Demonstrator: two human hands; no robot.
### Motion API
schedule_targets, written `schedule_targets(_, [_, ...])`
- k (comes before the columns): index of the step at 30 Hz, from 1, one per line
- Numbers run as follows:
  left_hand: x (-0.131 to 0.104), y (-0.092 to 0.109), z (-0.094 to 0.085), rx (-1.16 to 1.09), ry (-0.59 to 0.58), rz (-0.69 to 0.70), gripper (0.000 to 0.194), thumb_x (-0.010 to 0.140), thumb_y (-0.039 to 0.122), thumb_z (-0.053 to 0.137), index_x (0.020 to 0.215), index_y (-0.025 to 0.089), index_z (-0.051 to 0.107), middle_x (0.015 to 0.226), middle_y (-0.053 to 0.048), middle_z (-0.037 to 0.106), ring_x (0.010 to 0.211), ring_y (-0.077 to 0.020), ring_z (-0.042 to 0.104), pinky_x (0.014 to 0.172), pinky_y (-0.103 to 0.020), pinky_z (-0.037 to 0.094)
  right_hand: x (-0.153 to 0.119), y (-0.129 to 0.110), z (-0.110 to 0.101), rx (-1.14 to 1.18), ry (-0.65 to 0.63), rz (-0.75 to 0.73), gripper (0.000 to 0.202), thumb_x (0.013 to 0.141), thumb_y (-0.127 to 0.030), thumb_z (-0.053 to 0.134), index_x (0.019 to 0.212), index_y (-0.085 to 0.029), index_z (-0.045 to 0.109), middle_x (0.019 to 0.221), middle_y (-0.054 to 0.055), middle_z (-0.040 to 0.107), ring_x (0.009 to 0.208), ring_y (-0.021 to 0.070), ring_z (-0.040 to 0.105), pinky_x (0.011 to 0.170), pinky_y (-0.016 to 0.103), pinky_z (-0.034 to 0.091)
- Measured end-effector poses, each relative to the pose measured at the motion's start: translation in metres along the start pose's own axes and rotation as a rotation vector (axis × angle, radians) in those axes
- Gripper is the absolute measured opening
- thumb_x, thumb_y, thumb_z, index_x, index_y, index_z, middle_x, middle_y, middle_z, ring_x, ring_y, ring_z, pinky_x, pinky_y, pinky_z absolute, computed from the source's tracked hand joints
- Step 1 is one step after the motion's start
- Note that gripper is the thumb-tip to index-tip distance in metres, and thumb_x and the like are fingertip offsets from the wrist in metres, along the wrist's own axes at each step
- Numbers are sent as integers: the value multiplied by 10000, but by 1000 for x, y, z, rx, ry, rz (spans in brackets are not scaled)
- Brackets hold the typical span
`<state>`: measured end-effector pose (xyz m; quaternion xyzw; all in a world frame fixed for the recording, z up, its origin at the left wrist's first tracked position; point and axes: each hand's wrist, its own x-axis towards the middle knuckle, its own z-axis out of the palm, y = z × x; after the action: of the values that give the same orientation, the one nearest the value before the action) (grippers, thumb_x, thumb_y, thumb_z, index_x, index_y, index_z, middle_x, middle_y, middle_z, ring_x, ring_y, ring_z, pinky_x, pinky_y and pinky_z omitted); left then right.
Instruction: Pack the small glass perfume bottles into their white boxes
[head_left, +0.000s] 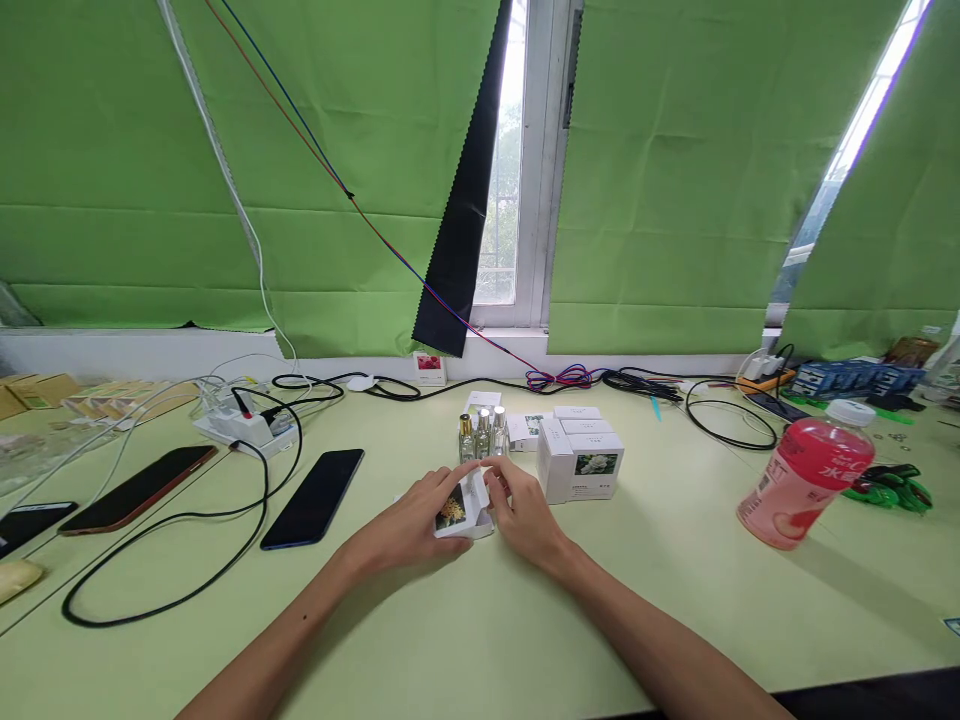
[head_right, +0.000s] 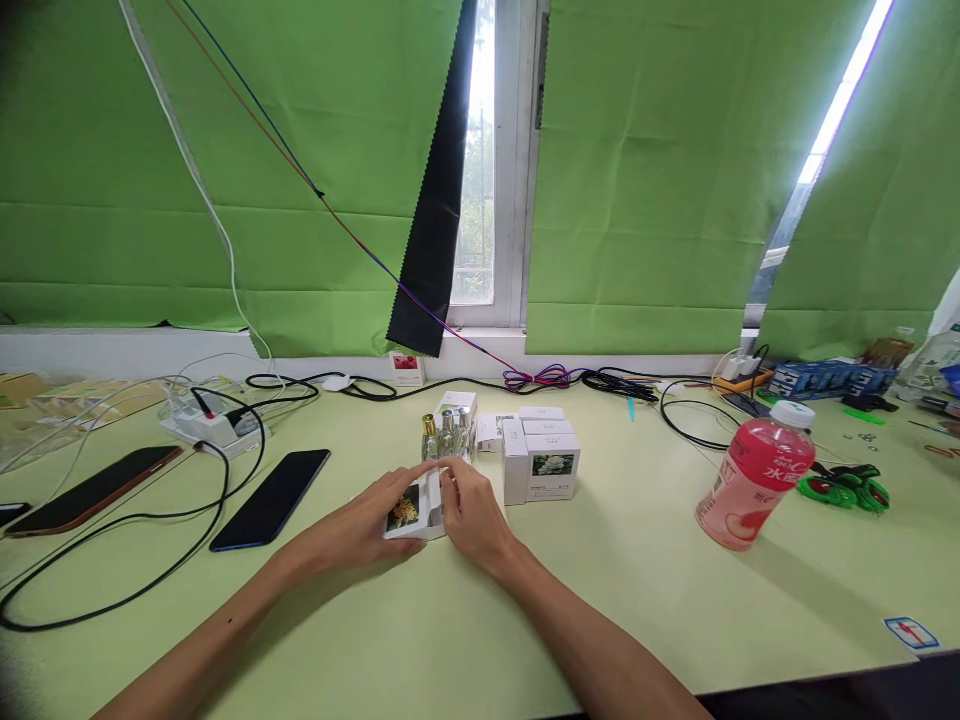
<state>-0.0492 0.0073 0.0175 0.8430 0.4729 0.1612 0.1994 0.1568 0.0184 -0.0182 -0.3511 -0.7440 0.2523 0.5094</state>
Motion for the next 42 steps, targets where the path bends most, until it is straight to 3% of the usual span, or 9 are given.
schedule_targets(4, [1, 6, 0, 0, -22, 2, 905, 780, 305, 730, 1577, 338, 304, 1315, -86, 564, 1203, -288, 564, 1014, -417, 497, 0, -4, -2, 34, -20, -8, 244, 1045, -244, 388, 1144, -185, 603, 928, 41, 687, 720, 151, 632, 680, 274, 488])
schedule_targets(10, [2, 8, 3, -13, 3, 40, 713, 781, 306, 721, 1443, 287, 457, 1342, -82, 560, 1217, -285, 561, 1016, -405, 498, 0, -2, -2, 53, -46, -66, 242, 1032, -214, 399, 1171, -199, 596, 990, 49, 715, 848, 170, 670, 773, 293, 508])
schedule_targets(20, [3, 13, 2, 21, -1, 49, 580, 772, 321, 728, 1317, 252, 543, 1224, -69, 586, 1089, -261, 594, 893, -358, 518, 2, 8, 2, -78, 48, -35, 219, 1007, -206, 433, 1140, -184, 606, 948, 75, 718, 854, 205, 679, 736, 321, 541])
schedule_targets(24, [3, 16, 0, 51, -22, 49, 580, 780, 319, 727, 1327, 247, 546, 1193, -73, 575, 1064, -266, 591, 874, -365, 507, 4, 8, 1, -200, 96, -93, 251, 988, -165, 408, 1143, -172, 605, 1052, 127, 685, 943, 238, 672, 792, 375, 574])
schedule_targets(29, [2, 18, 0, 56, -31, 58, 551, 778, 286, 716, 1307, 260, 565, 1161, -65, 575, 1061, -263, 589, 873, -361, 501, 13, 4, 1, -282, 76, -140, 365, 976, -119, 402, 1304, -177, 551, 1294, 161, 610, 1170, 274, 635, 937, 460, 575])
schedule_targets(36, [3, 16, 1, 76, -24, 44, 510, 788, 347, 723, 1267, 246, 580, 1179, -72, 586, 1041, -264, 586, 855, -366, 506, 39, -5, 8, -344, 3, -116, 504, 967, -104, 415, 1461, -171, 485, 1475, 189, 507, 1364, 302, 525, 1054, 492, 532])
schedule_targets(42, [2, 19, -1, 133, -17, 51, 488, 772, 341, 728, 1234, 246, 602, 1129, -62, 601, 1018, -266, 600, 828, -352, 500, 68, 1, 12, -427, -134, 4, 568, 974, -119, 424, 1541, -149, 411, 1593, 200, 398, 1417, 307, 475, 1084, 497, 499])
